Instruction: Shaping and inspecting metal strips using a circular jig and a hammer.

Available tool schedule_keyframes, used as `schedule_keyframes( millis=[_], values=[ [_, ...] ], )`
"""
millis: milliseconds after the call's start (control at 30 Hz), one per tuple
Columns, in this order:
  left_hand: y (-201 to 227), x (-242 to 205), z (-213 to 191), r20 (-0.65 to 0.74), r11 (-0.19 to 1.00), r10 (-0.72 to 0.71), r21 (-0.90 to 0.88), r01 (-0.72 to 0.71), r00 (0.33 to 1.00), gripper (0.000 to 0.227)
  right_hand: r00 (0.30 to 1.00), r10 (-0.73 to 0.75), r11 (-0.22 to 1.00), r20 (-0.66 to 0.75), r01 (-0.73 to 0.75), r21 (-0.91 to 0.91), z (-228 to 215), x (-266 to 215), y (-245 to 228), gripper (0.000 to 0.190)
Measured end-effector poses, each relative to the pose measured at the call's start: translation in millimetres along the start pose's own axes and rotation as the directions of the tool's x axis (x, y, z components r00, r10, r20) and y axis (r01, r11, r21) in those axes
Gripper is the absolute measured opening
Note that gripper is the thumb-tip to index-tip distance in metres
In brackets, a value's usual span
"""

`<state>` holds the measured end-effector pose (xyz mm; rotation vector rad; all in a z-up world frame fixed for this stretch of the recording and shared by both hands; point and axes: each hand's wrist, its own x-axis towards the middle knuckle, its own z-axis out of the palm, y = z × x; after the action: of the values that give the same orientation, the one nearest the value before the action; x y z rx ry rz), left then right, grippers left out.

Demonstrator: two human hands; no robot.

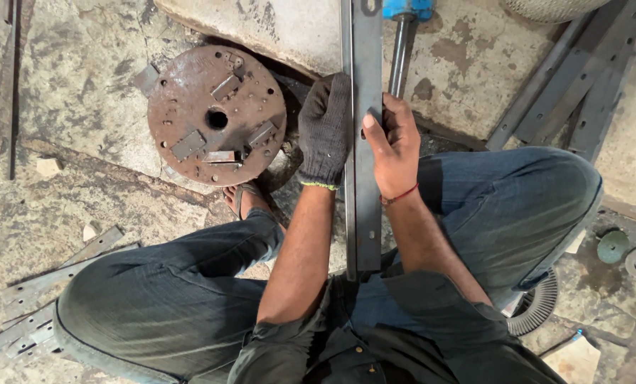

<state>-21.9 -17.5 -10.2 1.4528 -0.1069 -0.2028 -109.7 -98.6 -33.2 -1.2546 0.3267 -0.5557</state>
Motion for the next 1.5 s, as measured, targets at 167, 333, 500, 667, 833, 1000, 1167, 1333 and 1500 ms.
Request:
schedule_keyframes(
  millis=[167,333,500,667,833,1000,1167,1333,1500],
  values=[
    [-10.3,-2.7,0.7,0.019,1.0,0.004,0.002,-0.005,1.0,0.026,1.0,-0.011,0.999,-0.009,0.01,-0.043,-1.1,0.3,-1.2,0.032],
    [-13.0,-2.7,3.8,0.049,0.999,-0.037,-0.002,0.037,0.998,0.025,1.0,0.008,0.998,-0.02,-0.009,-0.054,-5.2,2.8,-3.0,0.034],
    [-6.1,-6.4,4.6,0.079,0.991,-0.077,-0.099,0.085,0.994,0.023,0.999,0.012,0.993,-0.035,-0.016,-0.118,-7.3,3.5,-3.8,0.033],
    [-5.6,-8.4,1.3,0.091,0.999,-0.013,-0.032,0.016,0.996,0.024,1.0,-0.015,0.995,-0.016,0.013,-0.094,-8.9,3.9,1.7,0.032],
    [-6.6,-6.8,1.5,0.102,0.999,-0.001,-0.041,0.006,0.995,0.023,0.999,-0.036,0.998,-0.01,0.036,-0.05,-9.4,3.4,2.9,0.033],
    [-15.4,-4.2,1.4,0.12,0.998,-0.022,-0.058,0.03,0.993,0.025,0.999,-0.025,0.999,-0.02,0.024,-0.042,-9.5,4.0,4.9,0.033],
    [-10.4,-4.3,1.2,0.107,0.999,-0.014,-0.043,0.019,0.994,0.024,0.999,-0.018,0.998,-0.034,0.016,-0.056,-6.5,3.9,2.7,0.032],
    [-13.6,-1.1,0.9,0.103,0.999,-0.01,-0.032,0.014,0.995,0.023,0.999,-0.009,0.998,-0.045,0.006,-0.056,-7.2,3.5,4.4,0.034],
    [15.3,1.7,-2.6,0.07,0.931,-0.213,-0.287,0.224,0.975,0.024,0.941,0.312,0.893,-0.129,-0.244,0.379,-9.6,5.7,3.3,0.041]
  ],
)
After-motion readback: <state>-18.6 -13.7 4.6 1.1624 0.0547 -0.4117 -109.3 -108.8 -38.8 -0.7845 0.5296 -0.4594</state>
